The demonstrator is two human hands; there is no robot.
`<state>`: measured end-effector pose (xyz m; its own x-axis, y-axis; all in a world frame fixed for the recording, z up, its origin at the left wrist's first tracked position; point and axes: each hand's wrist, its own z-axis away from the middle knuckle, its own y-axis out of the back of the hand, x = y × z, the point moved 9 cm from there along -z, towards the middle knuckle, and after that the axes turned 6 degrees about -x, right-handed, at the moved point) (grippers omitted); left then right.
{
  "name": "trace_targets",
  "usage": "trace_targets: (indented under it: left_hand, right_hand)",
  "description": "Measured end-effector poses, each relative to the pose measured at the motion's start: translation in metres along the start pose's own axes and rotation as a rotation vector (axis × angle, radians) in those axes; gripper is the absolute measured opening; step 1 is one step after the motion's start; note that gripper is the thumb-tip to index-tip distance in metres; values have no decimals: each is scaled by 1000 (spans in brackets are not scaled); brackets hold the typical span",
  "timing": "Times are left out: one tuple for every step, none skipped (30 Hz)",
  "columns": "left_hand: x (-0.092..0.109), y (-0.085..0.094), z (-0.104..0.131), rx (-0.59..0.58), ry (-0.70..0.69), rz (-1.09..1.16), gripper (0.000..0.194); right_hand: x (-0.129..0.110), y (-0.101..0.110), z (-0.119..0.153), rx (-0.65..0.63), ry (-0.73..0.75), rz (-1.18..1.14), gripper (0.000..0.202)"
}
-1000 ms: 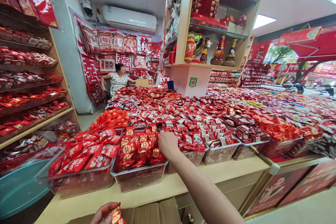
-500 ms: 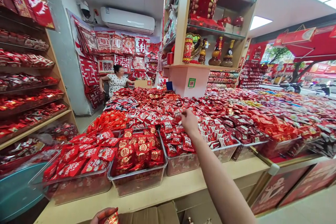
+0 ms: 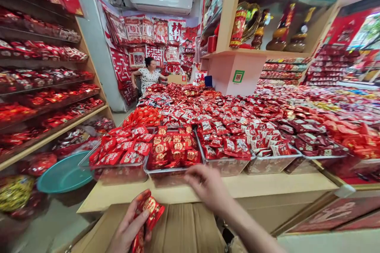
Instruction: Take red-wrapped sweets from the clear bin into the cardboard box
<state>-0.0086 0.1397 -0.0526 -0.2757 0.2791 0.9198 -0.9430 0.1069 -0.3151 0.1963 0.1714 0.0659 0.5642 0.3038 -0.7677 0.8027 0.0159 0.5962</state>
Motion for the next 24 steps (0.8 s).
trace_targets:
  left_hand:
    - [3, -3, 1, -16, -30, -8, 55]
    - [6, -6, 3, -42, -61, -25, 52]
    - [8, -11, 4, -78, -86, -47, 50]
    - [10, -14, 6, -106, -107, -73, 50]
    - [11, -16, 7, -117, -120, -94, 51]
    - [11, -15, 8, -108, -123, -104, 53]
    - [10, -13, 9, -81, -117, -108, 55]
    - [10, -10, 10, -42, -108, -104, 57]
    - [9, -7, 10, -11, -98, -94, 56]
    - [8, -5, 10, 3, -88, -85, 52]
    - [7, -5, 9, 0, -78, -81, 46]
    - [6, -6, 7, -14, -72, -86, 39]
    - [7, -8, 6, -35, -71, -96, 33]
    - [6, -10, 4, -61, -72, -107, 28]
    - [6, -11, 2, -87, -69, -118, 26]
    - [5, -12, 0, -99, -67, -120, 26]
    - [4, -11, -1, -102, -70, -110, 28]
    - [3, -9, -3, -95, -73, -89, 30]
    - [2, -7, -4, -80, -73, -59, 31]
    - [0, -4, -5, -64, -68, -26, 32]
    - [-2, -2, -6, -49, -62, 6, 32]
    - [-4, -1, -7, -43, -54, 31, 32]
    - [-6, -1, -7, -46, -40, 49, 31]
    - [-8, -2, -8, -48, -27, 62, 30]
  right_hand:
    - [-4, -33, 12, -94, -33, -61, 21]
    - [-5, -61, 22, -151, -70, -140, 24]
    - [-6, -83, 29, -204, -95, -220, 26]
    - [-5, -101, 34, -239, -112, -308, 27]
    - [-4, -113, 35, -267, -122, -403, 25]
    - [-1, -122, 35, -285, -131, -497, 22]
    - [3, -127, 34, -291, -144, -580, 20]
    - [8, -129, 32, -284, -162, -641, 21]
    - [12, -130, 30, -268, -176, -678, 22]
    - [16, -130, 29, -248, -178, -694, 23]
    - [17, -129, 28, -225, -167, -700, 23]
    - [17, -128, 28, -201, -146, -707, 22]
    - [16, -128, 29, -183, -122, -723, 22]
    - [14, -127, 30, -173, -100, -741, 22]
    - [11, -125, 31, -170, -81, -742, 21]
    - [8, -120, 31, -165, -60, -708, 20]
    - [5, -109, 29, -146, -30, -632, 19]
    - [1, -93, 26, -103, 10, -524, 18]
    - [-3, -72, 21, -36, 54, -396, 17]
    - [-8, -45, 15, 54, 102, -260, 17]
    - [-11, -18, 8, 141, 141, -139, 18]
    - [-12, 7, -2, 209, 153, -19, 19]
    - [-12, 30, -12, 276, 152, 102, 20]
    - [-10, 47, -24, 294, 128, 231, 20]
